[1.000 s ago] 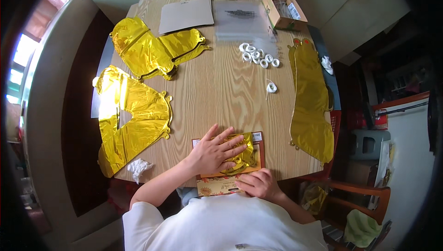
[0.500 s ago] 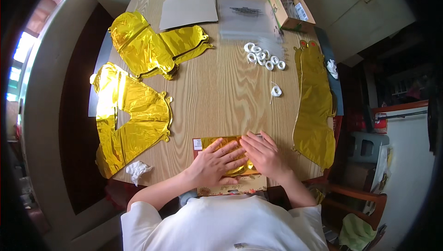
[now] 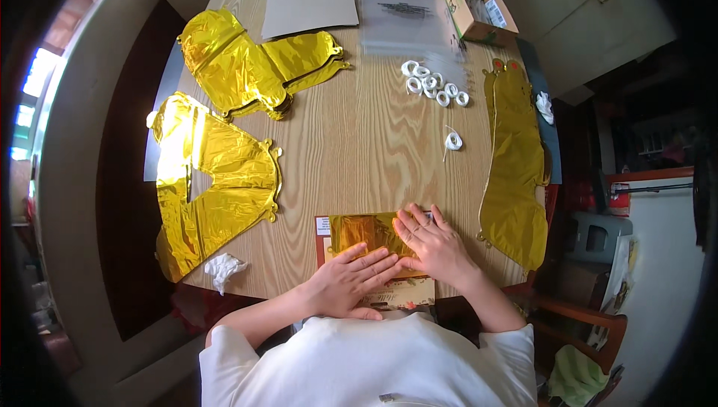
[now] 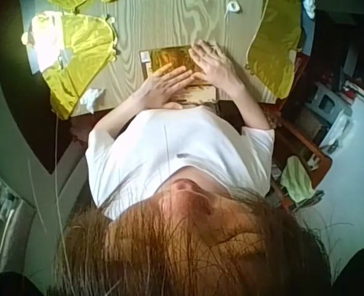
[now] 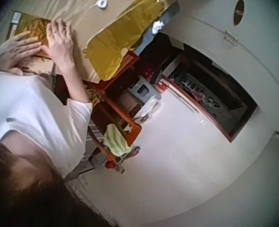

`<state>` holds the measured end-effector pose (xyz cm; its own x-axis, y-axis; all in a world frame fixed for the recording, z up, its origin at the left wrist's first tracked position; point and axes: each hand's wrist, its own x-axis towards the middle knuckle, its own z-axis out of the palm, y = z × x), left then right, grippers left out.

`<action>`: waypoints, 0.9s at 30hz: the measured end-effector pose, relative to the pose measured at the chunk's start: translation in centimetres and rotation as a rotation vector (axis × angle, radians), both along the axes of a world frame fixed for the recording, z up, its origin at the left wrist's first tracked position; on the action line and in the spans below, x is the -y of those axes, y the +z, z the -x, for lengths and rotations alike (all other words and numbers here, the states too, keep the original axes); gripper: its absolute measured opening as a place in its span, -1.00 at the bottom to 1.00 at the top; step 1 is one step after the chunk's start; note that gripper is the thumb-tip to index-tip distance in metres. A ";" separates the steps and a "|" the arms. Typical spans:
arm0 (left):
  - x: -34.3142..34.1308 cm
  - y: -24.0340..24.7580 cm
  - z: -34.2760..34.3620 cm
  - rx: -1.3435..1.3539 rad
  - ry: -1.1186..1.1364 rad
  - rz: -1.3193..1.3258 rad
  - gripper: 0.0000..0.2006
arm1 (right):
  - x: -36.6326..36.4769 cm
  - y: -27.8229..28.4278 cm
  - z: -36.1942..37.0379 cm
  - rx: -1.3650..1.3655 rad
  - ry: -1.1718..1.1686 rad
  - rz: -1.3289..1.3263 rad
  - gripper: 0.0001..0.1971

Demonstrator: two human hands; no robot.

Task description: Folding gold metallic sheets and placing them into cardboard sleeves.

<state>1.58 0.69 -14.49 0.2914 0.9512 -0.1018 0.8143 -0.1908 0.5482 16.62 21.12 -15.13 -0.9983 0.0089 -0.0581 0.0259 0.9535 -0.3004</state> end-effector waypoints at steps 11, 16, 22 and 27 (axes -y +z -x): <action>-4.0 -1.1 1.3 -0.212 0.372 -0.209 -0.34 | 0.4 0.9 0.1 -0.032 -0.016 -0.145 -0.19; -3.7 -1.5 0.5 -0.289 0.418 -0.160 -0.24 | 0.5 0.8 0.0 -0.051 -0.043 -0.179 -0.08; -2.3 -0.7 0.7 -0.287 0.458 -0.121 -0.15 | 0.5 1.0 -0.3 -0.043 -0.058 -0.199 -0.03; -1.4 -0.9 1.0 -0.364 0.458 -0.088 -0.19 | 0.4 1.5 -0.3 -0.063 -0.061 -0.183 -0.07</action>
<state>0.56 2.10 -15.43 -0.1899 0.9812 -0.0335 0.9571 0.1926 0.2165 16.94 20.67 -13.64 -0.9972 0.0739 0.0126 0.0718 0.9895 -0.1251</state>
